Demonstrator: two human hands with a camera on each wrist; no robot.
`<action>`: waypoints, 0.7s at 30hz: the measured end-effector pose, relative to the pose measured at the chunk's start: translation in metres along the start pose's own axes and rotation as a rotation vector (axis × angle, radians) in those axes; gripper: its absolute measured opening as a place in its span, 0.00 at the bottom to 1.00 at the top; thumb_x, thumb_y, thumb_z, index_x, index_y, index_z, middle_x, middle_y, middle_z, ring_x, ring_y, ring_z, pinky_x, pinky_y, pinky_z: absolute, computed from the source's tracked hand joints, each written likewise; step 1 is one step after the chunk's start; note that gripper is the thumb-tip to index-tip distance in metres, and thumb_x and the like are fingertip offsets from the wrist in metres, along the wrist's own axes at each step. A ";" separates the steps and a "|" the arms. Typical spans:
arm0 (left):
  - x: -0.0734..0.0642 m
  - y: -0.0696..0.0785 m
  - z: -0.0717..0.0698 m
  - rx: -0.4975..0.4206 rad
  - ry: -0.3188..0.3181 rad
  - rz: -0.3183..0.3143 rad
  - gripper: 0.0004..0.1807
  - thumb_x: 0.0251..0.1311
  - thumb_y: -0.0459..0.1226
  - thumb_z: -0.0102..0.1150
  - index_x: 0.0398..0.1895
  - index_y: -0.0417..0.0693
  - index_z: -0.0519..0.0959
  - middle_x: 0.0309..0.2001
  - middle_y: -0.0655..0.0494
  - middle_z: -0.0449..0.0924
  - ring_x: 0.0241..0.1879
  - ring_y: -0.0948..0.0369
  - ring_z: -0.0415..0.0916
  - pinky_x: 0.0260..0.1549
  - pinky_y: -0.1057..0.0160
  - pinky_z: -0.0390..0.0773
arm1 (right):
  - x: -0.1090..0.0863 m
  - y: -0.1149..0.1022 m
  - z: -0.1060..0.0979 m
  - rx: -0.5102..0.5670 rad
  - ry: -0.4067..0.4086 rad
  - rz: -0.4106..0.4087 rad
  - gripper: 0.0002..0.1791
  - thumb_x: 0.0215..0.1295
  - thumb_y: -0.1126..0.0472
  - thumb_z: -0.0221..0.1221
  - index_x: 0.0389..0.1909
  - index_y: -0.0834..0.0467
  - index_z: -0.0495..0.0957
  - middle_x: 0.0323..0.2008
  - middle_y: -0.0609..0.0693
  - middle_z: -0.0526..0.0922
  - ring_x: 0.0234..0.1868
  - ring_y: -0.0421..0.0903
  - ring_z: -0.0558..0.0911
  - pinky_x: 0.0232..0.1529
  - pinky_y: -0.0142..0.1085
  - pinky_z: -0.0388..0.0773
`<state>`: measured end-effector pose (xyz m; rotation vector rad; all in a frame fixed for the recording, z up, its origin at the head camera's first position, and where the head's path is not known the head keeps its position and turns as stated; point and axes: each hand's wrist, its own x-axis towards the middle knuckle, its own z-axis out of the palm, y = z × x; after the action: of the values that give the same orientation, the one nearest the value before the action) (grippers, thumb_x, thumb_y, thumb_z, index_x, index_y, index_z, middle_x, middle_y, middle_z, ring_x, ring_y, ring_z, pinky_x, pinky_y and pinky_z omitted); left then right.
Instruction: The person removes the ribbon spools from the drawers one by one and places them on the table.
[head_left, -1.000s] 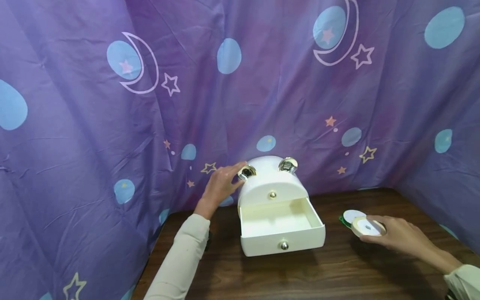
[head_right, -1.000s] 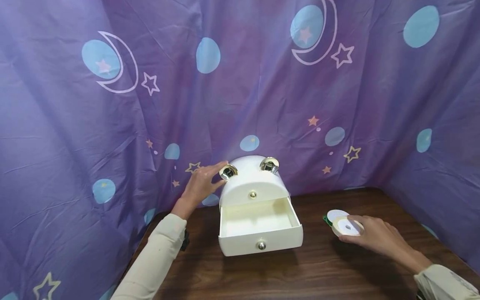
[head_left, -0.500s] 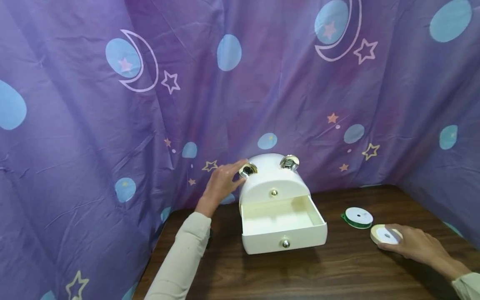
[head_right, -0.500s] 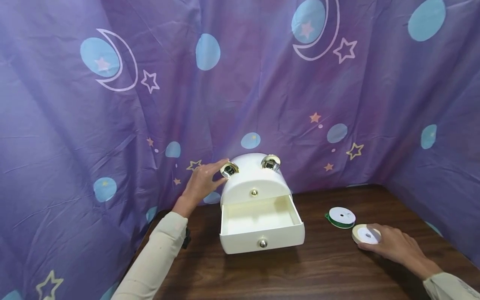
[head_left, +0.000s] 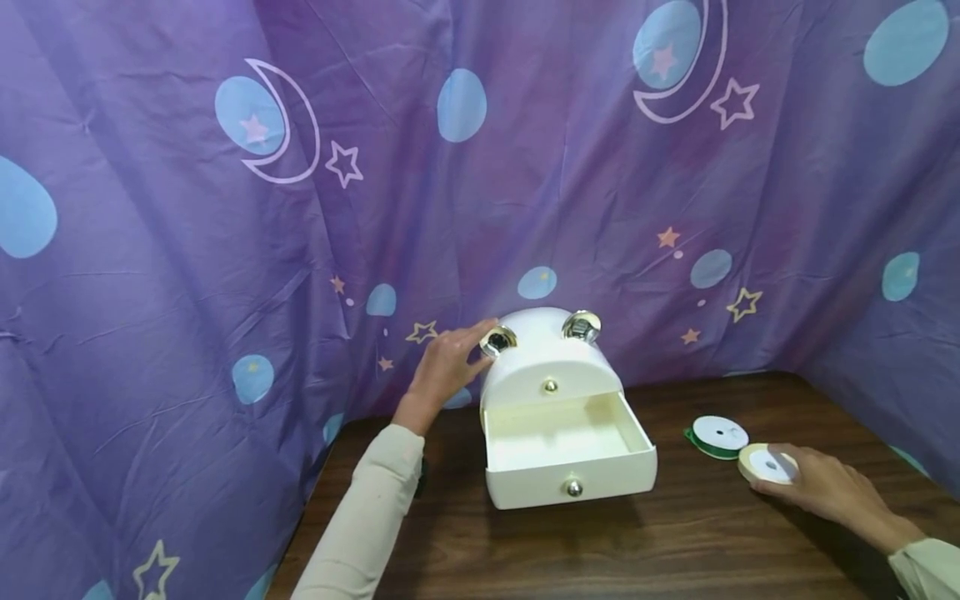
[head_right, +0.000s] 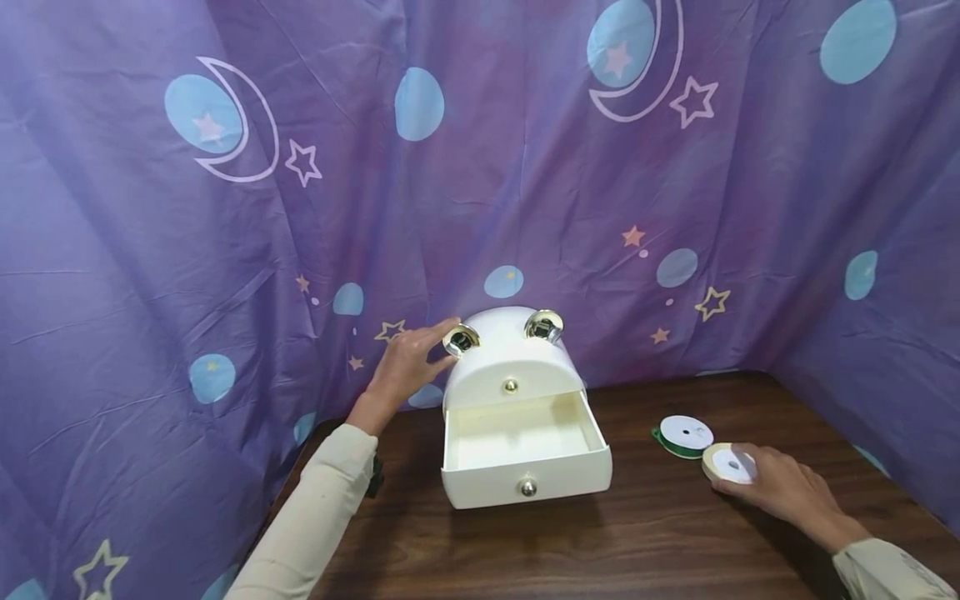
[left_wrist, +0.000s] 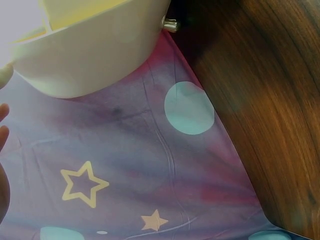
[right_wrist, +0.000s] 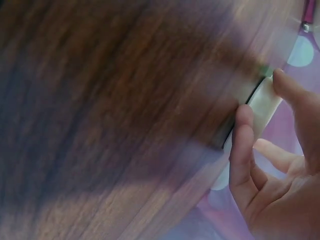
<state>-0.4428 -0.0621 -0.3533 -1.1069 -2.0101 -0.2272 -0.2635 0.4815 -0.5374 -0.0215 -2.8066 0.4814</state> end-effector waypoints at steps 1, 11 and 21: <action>0.000 0.000 0.000 0.000 0.002 0.000 0.38 0.55 0.41 0.80 0.70 0.48 0.77 0.63 0.52 0.82 0.49 0.53 0.87 0.48 0.55 0.86 | 0.000 0.000 0.000 -0.002 0.005 -0.001 0.47 0.56 0.33 0.72 0.60 0.68 0.77 0.50 0.77 0.80 0.44 0.75 0.82 0.28 0.63 0.78; -0.001 0.001 -0.001 -0.001 -0.010 -0.009 0.38 0.55 0.42 0.80 0.70 0.48 0.76 0.63 0.52 0.83 0.48 0.53 0.87 0.48 0.55 0.86 | -0.001 -0.010 -0.005 -0.038 0.041 0.007 0.54 0.55 0.30 0.70 0.66 0.69 0.70 0.57 0.81 0.72 0.49 0.83 0.76 0.31 0.70 0.76; 0.000 0.000 -0.001 -0.033 0.003 -0.001 0.37 0.56 0.40 0.79 0.70 0.46 0.77 0.62 0.50 0.83 0.49 0.52 0.87 0.48 0.54 0.87 | 0.015 -0.058 -0.033 0.025 0.289 -0.148 0.45 0.56 0.37 0.74 0.66 0.62 0.77 0.40 0.61 0.85 0.22 0.43 0.71 0.16 0.36 0.64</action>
<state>-0.4423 -0.0620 -0.3526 -1.1262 -2.0108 -0.2632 -0.2668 0.4379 -0.4844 0.1120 -2.4973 0.4397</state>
